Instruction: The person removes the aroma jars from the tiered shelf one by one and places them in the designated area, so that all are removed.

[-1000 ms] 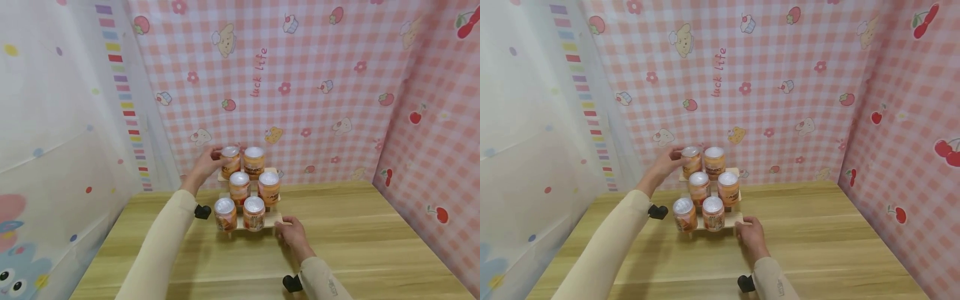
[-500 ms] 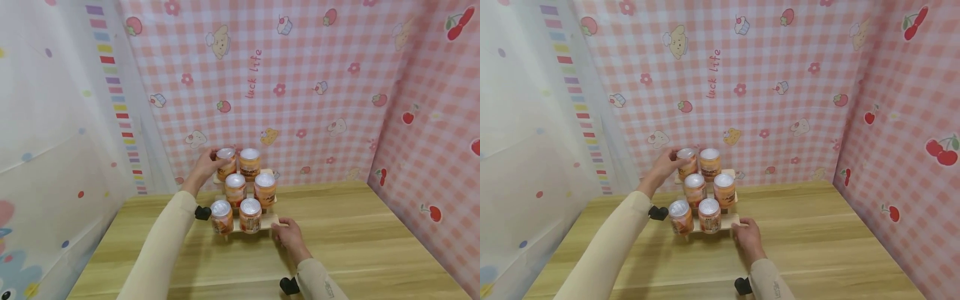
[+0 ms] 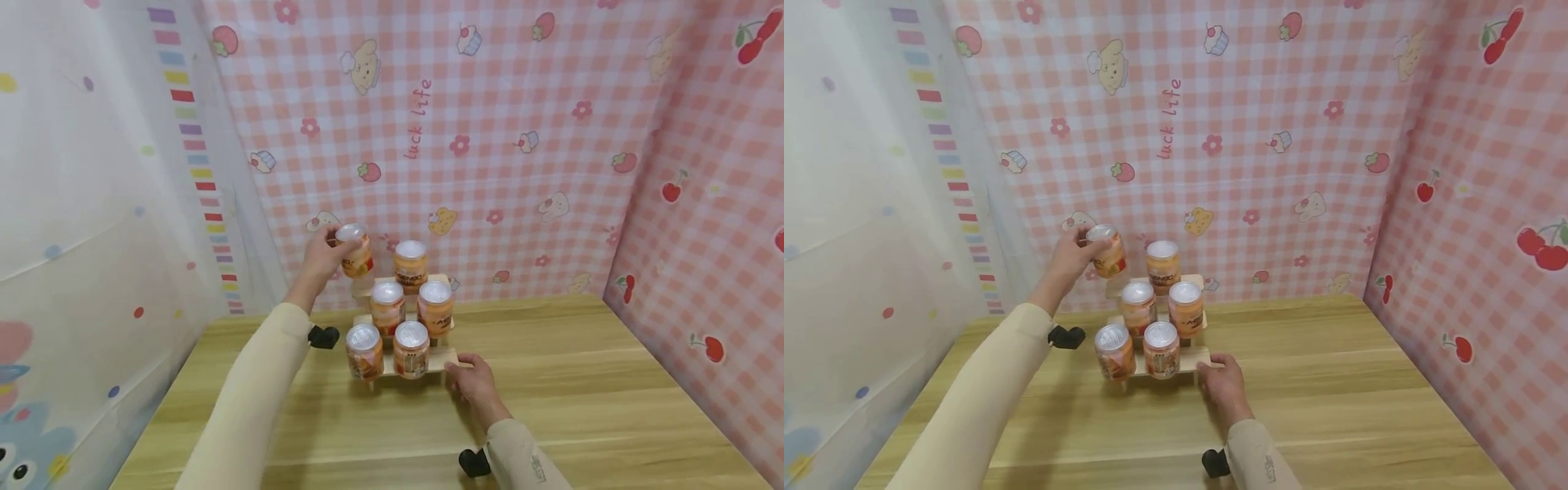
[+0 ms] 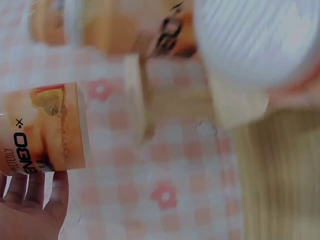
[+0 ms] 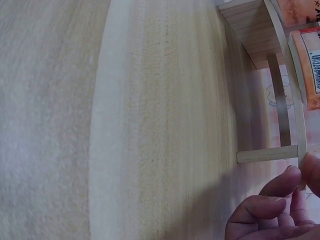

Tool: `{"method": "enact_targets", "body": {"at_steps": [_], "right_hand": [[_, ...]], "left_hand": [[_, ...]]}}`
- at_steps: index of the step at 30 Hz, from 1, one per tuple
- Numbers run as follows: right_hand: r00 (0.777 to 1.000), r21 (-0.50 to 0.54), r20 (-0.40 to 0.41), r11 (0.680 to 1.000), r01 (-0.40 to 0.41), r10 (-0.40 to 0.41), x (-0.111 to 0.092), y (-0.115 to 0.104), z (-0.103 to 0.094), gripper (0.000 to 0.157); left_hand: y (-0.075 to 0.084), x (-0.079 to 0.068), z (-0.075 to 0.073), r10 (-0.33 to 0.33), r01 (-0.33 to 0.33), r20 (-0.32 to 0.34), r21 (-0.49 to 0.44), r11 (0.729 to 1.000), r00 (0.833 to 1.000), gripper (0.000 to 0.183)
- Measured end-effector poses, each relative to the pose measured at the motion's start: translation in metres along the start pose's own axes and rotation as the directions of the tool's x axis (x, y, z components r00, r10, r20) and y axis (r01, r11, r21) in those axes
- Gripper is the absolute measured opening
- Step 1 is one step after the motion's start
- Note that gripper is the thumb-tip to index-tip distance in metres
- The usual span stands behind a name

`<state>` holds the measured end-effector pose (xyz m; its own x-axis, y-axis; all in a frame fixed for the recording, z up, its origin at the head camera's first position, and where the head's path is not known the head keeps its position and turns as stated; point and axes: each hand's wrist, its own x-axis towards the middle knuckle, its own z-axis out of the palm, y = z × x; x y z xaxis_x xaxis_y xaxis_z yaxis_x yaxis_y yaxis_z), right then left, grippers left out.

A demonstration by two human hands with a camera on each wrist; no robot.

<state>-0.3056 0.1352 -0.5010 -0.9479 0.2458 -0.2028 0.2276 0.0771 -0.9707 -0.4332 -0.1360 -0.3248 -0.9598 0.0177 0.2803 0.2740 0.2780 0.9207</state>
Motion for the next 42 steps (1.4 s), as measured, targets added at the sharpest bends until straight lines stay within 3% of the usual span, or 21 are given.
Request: {"method": "enact_targets", "body": {"at_steps": [3, 7, 12, 17, 23, 27, 32, 42], "right_hand": [[1.0, -0.001, 0.007, 1.0, -0.005, 0.005, 0.0, -0.001, 0.0, 0.036], [1.0, -0.028, 0.014, 1.0, -0.009, 0.009, 0.0, -0.002, 0.0, 0.038], [1.0, -0.043, 0.02, 0.999, -0.007, 0.008, 0.0, -0.004, -0.002, 0.041], [1.0, -0.034, 0.021, 0.999, -0.014, 0.015, 0.002, -0.007, -0.005, 0.04], [0.999, -0.036, 0.037, 0.999, -0.016, 0.018, 0.002, -0.007, -0.005, 0.039], [0.999, -0.052, 0.039, 0.998, -0.02, 0.022, 0.0, -0.005, -0.002, 0.039], [0.999, -0.066, 0.045, 0.998, -0.012, 0.015, -0.002, -0.004, -0.001, 0.039], [1.0, -0.051, 0.021, 0.999, 0.001, 0.0, 0.001, -0.005, -0.001, 0.038]], "left_hand": [[0.003, -0.002, -0.021, -0.021, 0.021, -0.02, -0.004, 1.0, 1.0, 0.058], [-0.004, -0.011, -0.05, -0.042, 0.041, -0.054, -0.015, 0.999, 0.998, 0.065], [-0.017, -0.033, -0.082, -0.069, 0.072, -0.068, 0.046, 0.996, 0.995, 0.061], [-0.037, -0.058, -0.101, -0.111, 0.112, -0.022, 0.104, 0.988, 0.994, 0.066], [-0.072, -0.094, -0.117, -0.128, 0.121, 0.043, 0.142, 0.982, 0.991, 0.057], [-0.092, -0.123, -0.119, -0.16, 0.147, 0.079, 0.144, 0.978, 0.984, 0.055], [-0.11, -0.152, -0.11, -0.162, 0.145, 0.119, 0.145, 0.979, 0.98, 0.052], [-0.116, -0.182, -0.077, -0.185, 0.174, 0.214, 0.072, 0.982, 0.959, 0.051]]}}
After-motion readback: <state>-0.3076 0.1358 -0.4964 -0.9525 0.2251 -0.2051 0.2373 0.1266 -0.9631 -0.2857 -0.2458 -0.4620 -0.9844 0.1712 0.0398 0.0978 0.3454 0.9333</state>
